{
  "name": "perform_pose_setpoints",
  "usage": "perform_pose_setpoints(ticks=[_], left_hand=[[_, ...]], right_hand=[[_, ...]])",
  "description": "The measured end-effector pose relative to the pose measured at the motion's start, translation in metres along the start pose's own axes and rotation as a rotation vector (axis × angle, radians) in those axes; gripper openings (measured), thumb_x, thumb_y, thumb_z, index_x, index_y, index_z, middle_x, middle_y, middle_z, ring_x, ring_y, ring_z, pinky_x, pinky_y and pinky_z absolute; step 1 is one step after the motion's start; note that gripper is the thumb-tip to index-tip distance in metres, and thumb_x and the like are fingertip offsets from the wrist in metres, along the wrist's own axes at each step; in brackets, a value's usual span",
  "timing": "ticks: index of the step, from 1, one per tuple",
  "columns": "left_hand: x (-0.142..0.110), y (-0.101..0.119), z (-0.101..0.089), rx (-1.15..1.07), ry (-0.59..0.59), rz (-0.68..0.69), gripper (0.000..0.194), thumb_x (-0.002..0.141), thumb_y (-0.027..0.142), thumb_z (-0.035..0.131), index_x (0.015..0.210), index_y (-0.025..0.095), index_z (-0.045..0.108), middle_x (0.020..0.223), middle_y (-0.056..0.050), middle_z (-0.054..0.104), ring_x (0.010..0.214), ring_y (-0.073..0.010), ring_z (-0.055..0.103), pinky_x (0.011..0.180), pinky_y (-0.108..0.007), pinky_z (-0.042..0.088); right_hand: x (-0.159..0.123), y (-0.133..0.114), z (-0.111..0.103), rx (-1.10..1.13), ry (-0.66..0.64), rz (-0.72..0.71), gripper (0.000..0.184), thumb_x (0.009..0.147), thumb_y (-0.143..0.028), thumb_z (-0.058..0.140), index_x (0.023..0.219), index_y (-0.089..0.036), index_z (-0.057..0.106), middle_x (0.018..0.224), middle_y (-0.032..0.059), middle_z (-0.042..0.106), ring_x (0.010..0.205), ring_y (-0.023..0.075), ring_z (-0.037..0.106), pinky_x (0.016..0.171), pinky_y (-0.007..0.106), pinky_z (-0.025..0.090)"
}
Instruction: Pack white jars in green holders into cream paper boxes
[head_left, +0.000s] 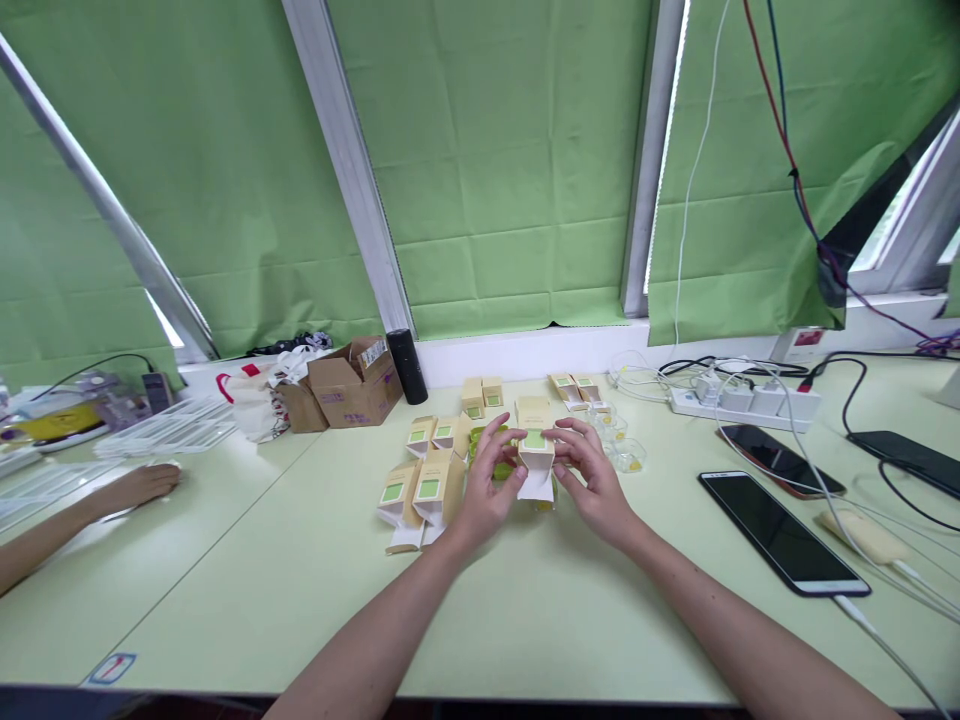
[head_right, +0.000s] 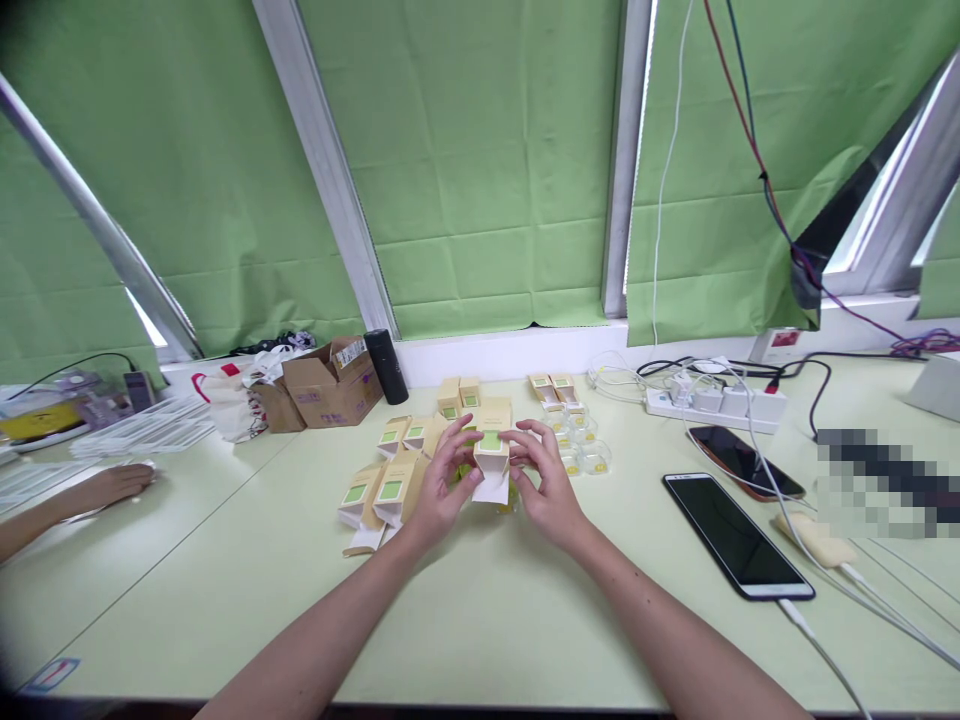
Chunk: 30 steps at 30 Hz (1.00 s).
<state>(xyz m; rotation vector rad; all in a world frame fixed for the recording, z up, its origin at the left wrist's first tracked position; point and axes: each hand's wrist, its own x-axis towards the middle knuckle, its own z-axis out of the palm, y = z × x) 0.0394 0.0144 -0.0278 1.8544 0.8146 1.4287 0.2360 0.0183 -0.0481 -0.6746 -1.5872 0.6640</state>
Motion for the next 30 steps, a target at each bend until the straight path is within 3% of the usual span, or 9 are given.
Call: perform_pose_setpoints(ticks=[16,30], left_hand=[[0.003,-0.003,0.010,-0.014,0.128,-0.064,0.025,0.092,0.026,0.073,0.116,0.025,0.068,0.143,-0.011,0.046,0.086,-0.0138,0.066,0.081,-0.035,0.058],[0.004,-0.004,0.011,0.004,0.141,-0.053,0.022,0.091,0.024,0.071,0.113,0.023,0.069,0.135,-0.010,0.048,0.089,-0.0145,0.065,0.084,-0.034,0.057]], right_hand=[[-0.001,0.005,0.000,0.044,-0.042,0.017,0.037,0.099,-0.029,0.060,0.135,-0.032,0.065,0.144,0.0106,0.043,0.100,0.0195,0.070,0.095,0.046,0.062],[-0.001,0.007,-0.001,0.077,-0.036,0.042,0.036,0.098,-0.034,0.063,0.133,-0.031,0.067,0.143,0.0115,0.045,0.101,0.0207,0.069,0.089,0.042,0.063]])
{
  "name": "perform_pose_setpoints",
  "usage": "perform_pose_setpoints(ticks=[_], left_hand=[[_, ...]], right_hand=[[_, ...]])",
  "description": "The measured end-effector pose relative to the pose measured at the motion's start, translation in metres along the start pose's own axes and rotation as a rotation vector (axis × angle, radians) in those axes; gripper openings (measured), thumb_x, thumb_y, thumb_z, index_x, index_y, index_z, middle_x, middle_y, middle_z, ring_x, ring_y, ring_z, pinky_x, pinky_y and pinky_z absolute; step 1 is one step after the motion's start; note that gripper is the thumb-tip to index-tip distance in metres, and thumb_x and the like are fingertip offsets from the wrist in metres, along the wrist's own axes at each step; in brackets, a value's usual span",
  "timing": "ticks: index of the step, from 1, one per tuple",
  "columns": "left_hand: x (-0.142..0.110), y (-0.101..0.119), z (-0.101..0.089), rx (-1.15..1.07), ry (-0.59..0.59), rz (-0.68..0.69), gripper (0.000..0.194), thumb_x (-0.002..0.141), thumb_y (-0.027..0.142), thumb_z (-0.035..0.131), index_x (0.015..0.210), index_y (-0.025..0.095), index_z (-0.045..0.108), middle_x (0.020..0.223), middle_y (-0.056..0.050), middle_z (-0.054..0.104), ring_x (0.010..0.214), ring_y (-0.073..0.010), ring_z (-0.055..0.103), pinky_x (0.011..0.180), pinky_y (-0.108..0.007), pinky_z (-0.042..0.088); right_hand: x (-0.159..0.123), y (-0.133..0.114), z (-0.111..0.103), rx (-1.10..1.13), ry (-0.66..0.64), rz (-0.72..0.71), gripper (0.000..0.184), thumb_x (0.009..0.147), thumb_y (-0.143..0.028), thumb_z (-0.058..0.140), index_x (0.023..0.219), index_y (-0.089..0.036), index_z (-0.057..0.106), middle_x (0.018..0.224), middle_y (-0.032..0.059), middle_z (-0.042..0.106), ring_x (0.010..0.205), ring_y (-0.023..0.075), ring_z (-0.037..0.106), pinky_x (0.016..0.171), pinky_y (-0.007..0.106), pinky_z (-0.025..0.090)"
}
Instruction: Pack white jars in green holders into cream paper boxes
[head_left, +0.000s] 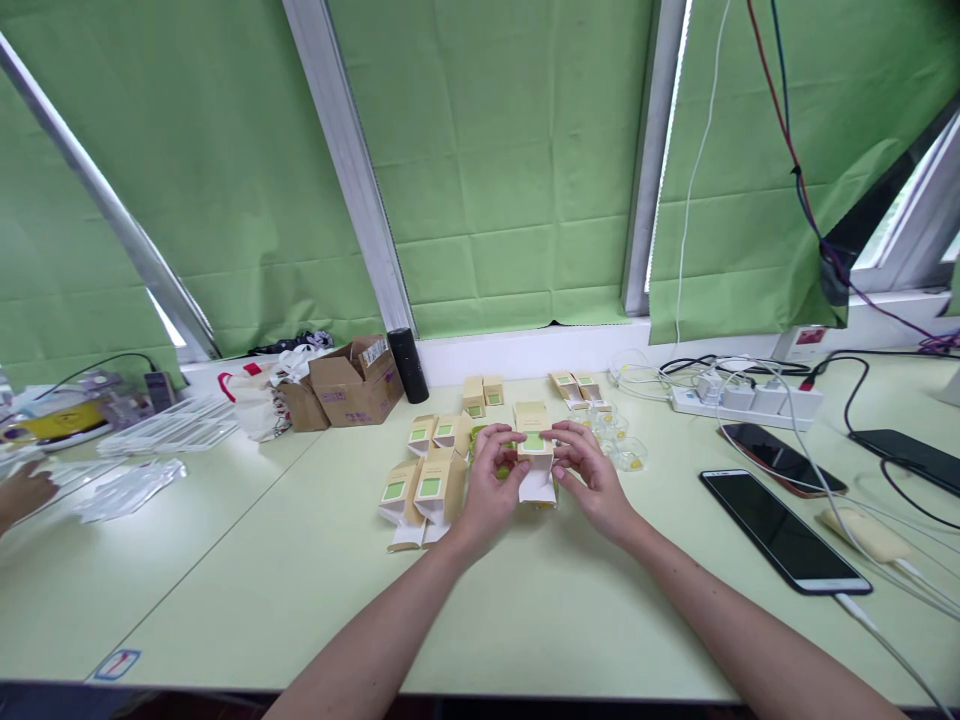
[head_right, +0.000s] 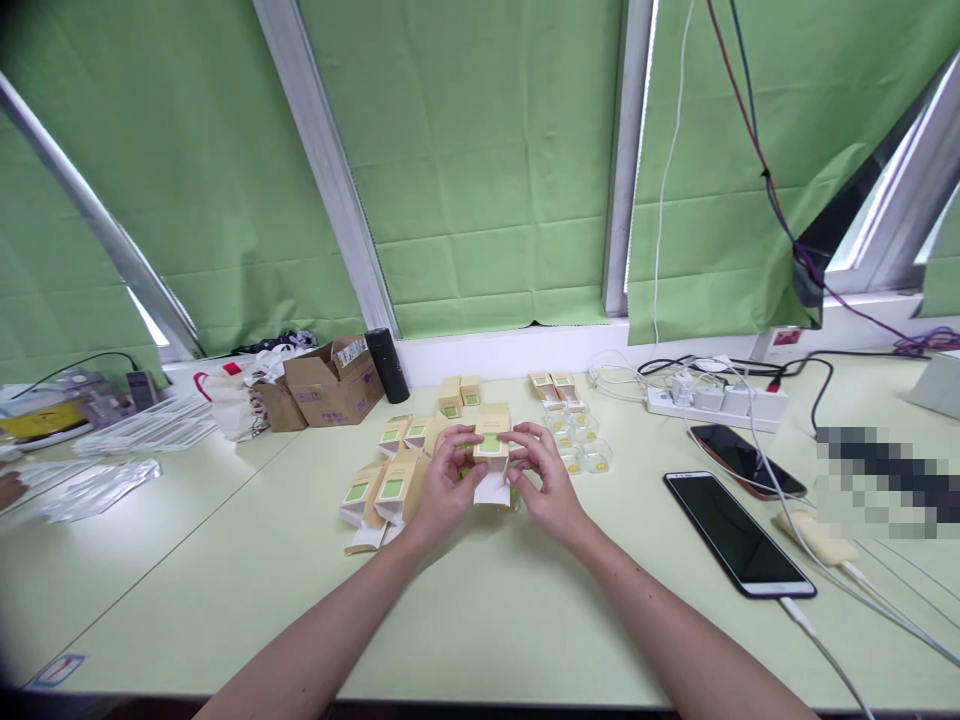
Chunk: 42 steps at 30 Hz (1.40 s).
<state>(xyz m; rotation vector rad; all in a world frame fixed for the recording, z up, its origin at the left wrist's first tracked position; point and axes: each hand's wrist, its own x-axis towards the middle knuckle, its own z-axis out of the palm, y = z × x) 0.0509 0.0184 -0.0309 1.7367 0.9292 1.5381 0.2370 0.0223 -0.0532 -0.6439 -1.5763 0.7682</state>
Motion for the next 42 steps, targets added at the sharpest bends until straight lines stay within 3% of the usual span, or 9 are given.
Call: perform_pose_setpoints(ticks=[20,29,34,38,42], left_hand=[[-0.005,0.002,0.002,0.035,-0.042,-0.015,0.028,0.094,0.030,0.072,0.122,0.025,0.067,0.137,-0.009,0.046,0.085,-0.0121,0.061,0.085,-0.035,0.057],[-0.006,0.000,-0.009,0.068,-0.201,0.070,0.053,0.101,0.058,0.059,0.145,0.030,0.059,0.143,-0.012,0.040,0.104,-0.0218,0.058,0.099,-0.042,0.050],[-0.005,-0.004,-0.013,0.112,-0.306,0.085,0.082,0.089,0.076,0.063,0.159,0.035,0.046,0.152,-0.013,0.033,0.113,-0.0273,0.052,0.099,-0.044,0.047],[-0.006,-0.004,-0.012,0.140,-0.340,0.082,0.098,0.080,0.076,0.076,0.163,0.040,0.037,0.158,-0.012,0.026,0.126,-0.0328,0.047,0.102,-0.046,0.046],[-0.007,-0.005,-0.009,0.155,-0.302,0.072,0.088,0.087,0.068,0.074,0.161,0.038,0.038,0.157,-0.013,0.027,0.119,-0.0290,0.051,0.101,-0.045,0.046]], right_hand=[[0.002,0.002,0.002,0.018,0.061,0.054,0.032,0.098,-0.043,0.069,0.127,-0.031,0.068,0.141,0.0101,0.046,0.082,0.0136,0.067,0.086,0.039,0.063],[0.005,-0.001,0.001,0.054,0.103,0.090,0.029,0.097,-0.044,0.069,0.124,-0.031,0.068,0.138,0.0086,0.048,0.081,0.0143,0.069,0.077,0.036,0.061],[0.006,0.000,0.000,0.012,0.135,0.084,0.031,0.098,-0.045,0.067,0.126,-0.031,0.067,0.139,0.0097,0.049,0.085,0.0162,0.070,0.078,0.036,0.061],[0.006,0.000,0.001,-0.012,0.149,0.087,0.032,0.098,-0.045,0.066,0.126,-0.030,0.066,0.140,0.0107,0.050,0.087,0.0179,0.071,0.079,0.037,0.062],[0.005,0.001,0.002,-0.015,0.151,0.089,0.028,0.099,-0.041,0.065,0.125,-0.031,0.067,0.139,0.0105,0.049,0.086,0.0178,0.072,0.080,0.039,0.062]])
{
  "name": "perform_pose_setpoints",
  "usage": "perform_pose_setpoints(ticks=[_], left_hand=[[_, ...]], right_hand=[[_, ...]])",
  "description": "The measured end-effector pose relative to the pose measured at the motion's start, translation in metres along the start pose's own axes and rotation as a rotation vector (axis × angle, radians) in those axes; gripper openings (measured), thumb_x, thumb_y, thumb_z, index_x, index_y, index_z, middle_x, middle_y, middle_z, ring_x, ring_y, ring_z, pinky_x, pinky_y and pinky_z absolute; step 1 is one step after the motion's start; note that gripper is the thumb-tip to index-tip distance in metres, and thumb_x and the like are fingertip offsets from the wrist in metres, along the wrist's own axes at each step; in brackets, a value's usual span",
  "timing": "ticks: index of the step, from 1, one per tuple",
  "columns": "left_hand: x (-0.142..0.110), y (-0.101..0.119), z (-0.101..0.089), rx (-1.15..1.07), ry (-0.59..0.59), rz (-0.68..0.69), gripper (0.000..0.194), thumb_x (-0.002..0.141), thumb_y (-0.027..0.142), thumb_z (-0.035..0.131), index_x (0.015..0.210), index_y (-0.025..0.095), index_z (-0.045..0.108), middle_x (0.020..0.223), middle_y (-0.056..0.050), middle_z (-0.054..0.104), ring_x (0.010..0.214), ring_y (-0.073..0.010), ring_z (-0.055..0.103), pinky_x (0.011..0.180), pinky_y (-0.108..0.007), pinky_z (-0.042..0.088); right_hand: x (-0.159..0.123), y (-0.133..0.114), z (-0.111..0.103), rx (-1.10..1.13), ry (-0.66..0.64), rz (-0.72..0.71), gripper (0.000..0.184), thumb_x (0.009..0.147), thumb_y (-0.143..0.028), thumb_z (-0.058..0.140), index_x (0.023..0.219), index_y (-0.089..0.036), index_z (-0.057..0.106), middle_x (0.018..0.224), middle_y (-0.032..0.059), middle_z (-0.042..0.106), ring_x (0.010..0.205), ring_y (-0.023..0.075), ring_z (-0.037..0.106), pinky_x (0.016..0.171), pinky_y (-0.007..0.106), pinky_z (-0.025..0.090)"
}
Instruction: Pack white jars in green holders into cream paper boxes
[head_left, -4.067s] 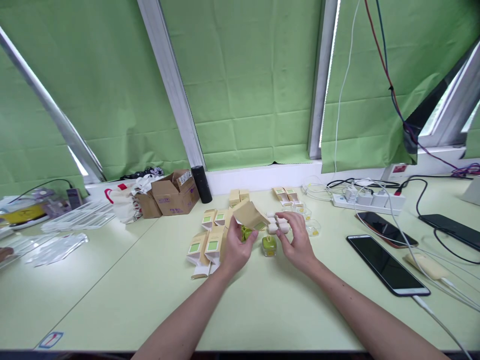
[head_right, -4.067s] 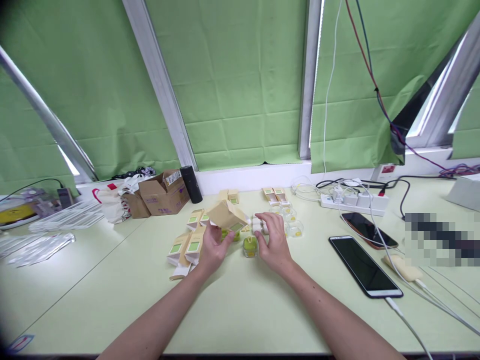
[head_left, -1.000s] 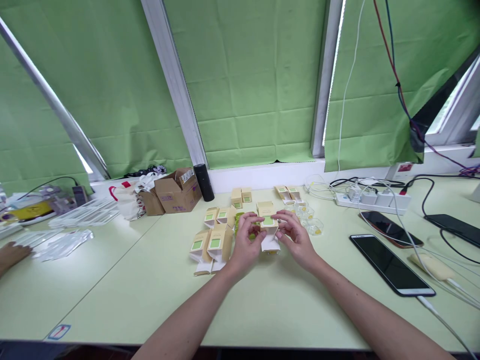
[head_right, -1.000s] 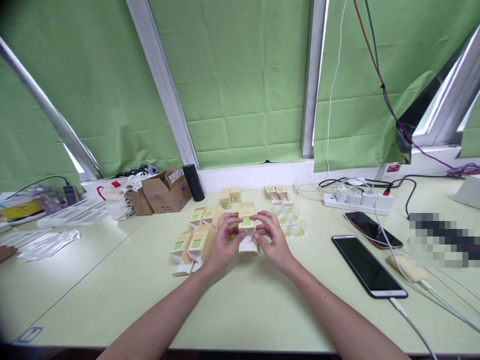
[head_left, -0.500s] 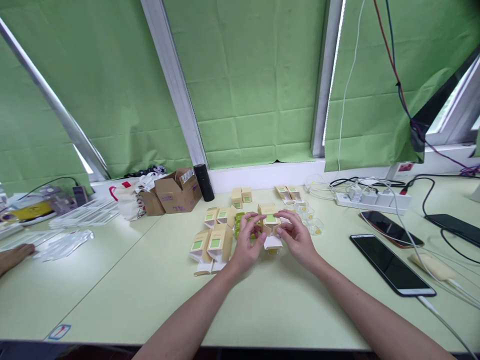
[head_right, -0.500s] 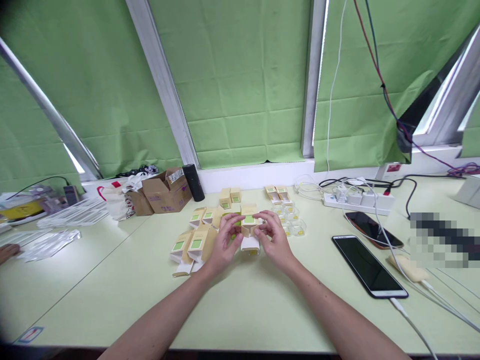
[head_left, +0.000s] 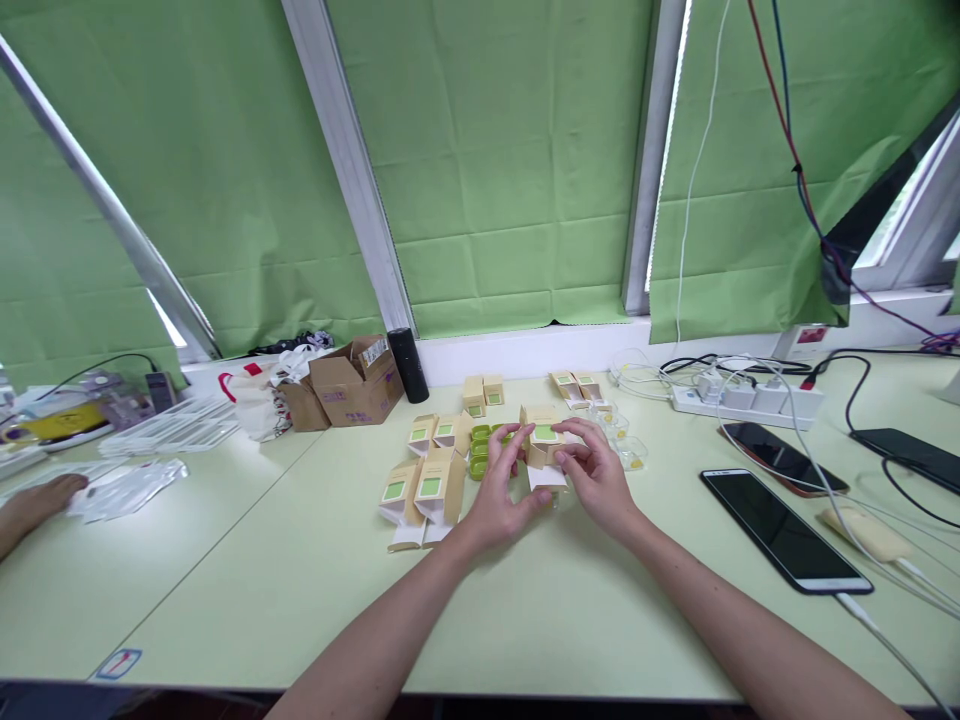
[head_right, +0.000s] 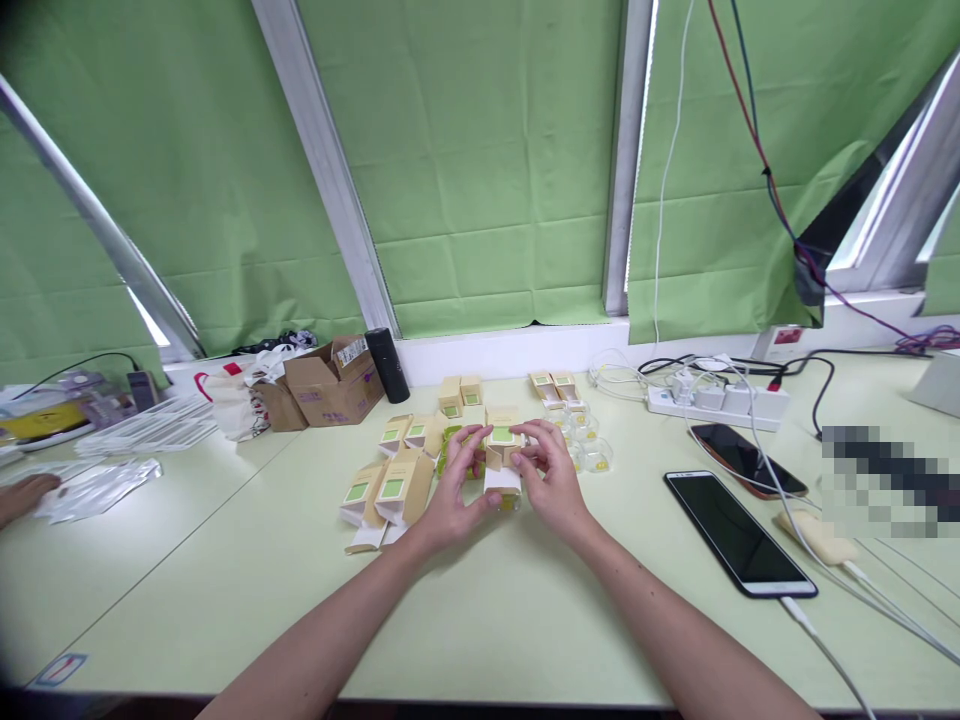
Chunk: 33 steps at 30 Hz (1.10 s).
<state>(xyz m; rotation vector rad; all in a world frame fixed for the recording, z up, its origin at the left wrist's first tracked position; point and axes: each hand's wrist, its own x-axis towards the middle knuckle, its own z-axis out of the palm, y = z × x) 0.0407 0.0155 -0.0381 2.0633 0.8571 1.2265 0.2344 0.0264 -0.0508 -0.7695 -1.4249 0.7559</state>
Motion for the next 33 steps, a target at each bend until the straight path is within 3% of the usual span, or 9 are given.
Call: perform_pose_setpoints(ticks=[5,12,20,33], left_hand=[[0.0003,0.0023,0.0017,-0.011,0.050,-0.002,0.073,0.094,0.064,0.067,0.156,0.033,0.044,0.151,-0.013,0.033,0.107,-0.0240,0.053,0.095,-0.041,0.047],[0.0018,0.0054,0.0013,-0.050,0.097,-0.011,0.062,0.097,0.061,0.063,0.148,0.028,0.049,0.142,-0.012,0.040,0.106,-0.0234,0.054,0.093,-0.039,0.047],[0.0036,0.0004,0.0028,-0.165,0.135,-0.040,0.056,0.097,0.058,0.066,0.141,0.027,0.051,0.144,-0.012,0.044,0.111,-0.0250,0.060,0.097,-0.040,0.051],[0.0051,-0.0015,0.0031,-0.254,0.177,-0.108,0.058,0.091,0.059,0.072,0.134,0.025,0.053,0.121,-0.011,0.062,0.106,-0.0262,0.064,0.091,-0.039,0.052]], right_hand=[[-0.0008,0.0007,0.0006,-0.010,-0.014,0.009,0.026,0.097,-0.034,0.065,0.123,-0.031,0.069,0.139,0.0092,0.046,0.083,0.0168,0.073,0.082,0.041,0.062],[-0.0020,0.0002,0.0012,-0.026,-0.040,-0.005,0.028,0.098,-0.041,0.067,0.124,-0.032,0.071,0.139,0.0100,0.046,0.087,0.0183,0.073,0.088,0.044,0.064],[-0.0039,-0.0004,-0.0014,-0.013,-0.092,-0.033,0.034,0.100,-0.048,0.065,0.130,-0.033,0.071,0.141,0.0111,0.046,0.092,0.0196,0.072,0.094,0.046,0.063],[-0.0070,-0.0056,-0.0006,0.002,-0.136,-0.065,0.036,0.101,-0.051,0.064,0.132,-0.034,0.070,0.143,0.0109,0.044,0.093,0.0191,0.071,0.095,0.046,0.063]])
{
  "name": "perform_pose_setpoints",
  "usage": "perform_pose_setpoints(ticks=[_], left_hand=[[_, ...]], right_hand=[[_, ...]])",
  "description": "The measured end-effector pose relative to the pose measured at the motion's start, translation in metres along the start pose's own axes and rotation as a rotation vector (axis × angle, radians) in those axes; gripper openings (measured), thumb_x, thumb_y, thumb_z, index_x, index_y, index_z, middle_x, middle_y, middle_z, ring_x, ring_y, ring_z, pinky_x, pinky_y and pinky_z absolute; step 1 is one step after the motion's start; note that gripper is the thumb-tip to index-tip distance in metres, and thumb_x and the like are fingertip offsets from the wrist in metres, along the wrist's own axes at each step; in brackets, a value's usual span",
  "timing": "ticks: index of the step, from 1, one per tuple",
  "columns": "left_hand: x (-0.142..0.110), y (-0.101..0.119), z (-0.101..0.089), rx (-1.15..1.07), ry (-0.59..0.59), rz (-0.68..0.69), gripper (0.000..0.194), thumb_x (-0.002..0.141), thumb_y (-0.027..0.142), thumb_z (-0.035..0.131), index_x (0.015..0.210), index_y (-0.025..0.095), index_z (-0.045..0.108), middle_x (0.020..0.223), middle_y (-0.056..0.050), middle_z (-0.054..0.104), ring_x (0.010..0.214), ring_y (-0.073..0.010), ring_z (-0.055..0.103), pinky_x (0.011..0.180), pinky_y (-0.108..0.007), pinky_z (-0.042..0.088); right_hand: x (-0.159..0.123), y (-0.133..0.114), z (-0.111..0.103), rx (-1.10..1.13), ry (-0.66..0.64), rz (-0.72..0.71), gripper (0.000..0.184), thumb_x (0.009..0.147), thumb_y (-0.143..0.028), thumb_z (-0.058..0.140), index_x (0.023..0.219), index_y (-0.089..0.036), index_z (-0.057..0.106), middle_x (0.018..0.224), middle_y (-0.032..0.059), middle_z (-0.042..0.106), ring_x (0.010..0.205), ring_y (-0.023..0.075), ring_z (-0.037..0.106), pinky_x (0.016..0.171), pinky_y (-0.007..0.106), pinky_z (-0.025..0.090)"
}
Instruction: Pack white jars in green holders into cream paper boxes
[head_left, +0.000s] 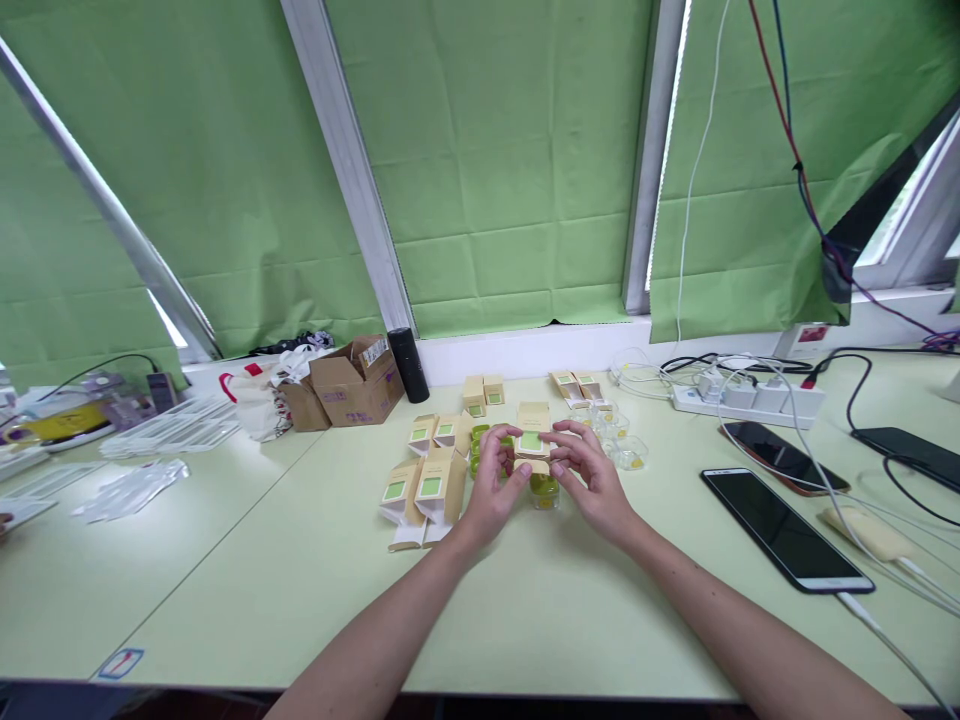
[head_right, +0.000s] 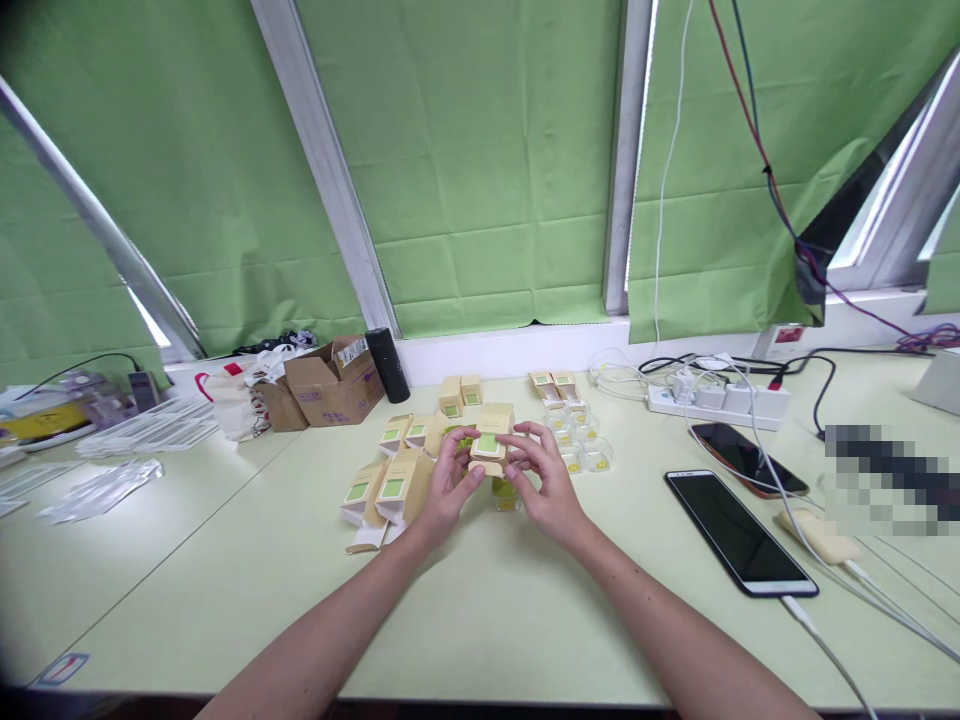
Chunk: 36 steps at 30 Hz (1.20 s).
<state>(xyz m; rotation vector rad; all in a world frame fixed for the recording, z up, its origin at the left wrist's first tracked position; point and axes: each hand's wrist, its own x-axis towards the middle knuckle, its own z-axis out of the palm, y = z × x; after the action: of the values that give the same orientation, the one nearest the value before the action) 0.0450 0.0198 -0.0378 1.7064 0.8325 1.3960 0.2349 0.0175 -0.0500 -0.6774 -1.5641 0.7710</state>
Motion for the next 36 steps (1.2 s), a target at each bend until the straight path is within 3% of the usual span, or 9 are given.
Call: perform_pose_setpoints(ticks=[22,28,36], left_hand=[[0.0013,-0.0027,0.0003,0.076,0.040,0.026,0.045,0.094,0.057,0.069,0.123,0.025,0.053,0.119,-0.008,0.057,0.097,-0.0206,0.058,0.087,-0.033,0.048],[0.0002,-0.0005,0.0018,0.148,0.053,0.076,0.042,0.098,0.057,0.064,0.124,0.026,0.054,0.127,-0.008,0.050,0.092,-0.0177,0.054,0.087,-0.033,0.046],[-0.0020,0.0052,-0.0001,0.176,0.014,0.097,0.052,0.094,0.057,0.069,0.135,0.028,0.057,0.140,-0.011,0.044,0.103,-0.0222,0.057,0.091,-0.038,0.049]], right_hand=[[-0.0007,0.0005,-0.0007,-0.020,-0.030,-0.072,0.033,0.099,-0.042,0.068,0.130,-0.031,0.070,0.144,0.0114,0.044,0.098,0.0201,0.072,0.094,0.044,0.063],[0.0001,0.0017,0.0003,-0.037,0.001,-0.047,0.034,0.096,-0.043,0.072,0.128,-0.031,0.070,0.143,0.0111,0.045,0.094,0.0179,0.071,0.092,0.043,0.064],[0.0007,-0.0002,0.0009,-0.022,0.023,-0.032,0.034,0.098,-0.046,0.069,0.128,-0.031,0.070,0.141,0.0112,0.046,0.091,0.0173,0.072,0.091,0.043,0.064]])
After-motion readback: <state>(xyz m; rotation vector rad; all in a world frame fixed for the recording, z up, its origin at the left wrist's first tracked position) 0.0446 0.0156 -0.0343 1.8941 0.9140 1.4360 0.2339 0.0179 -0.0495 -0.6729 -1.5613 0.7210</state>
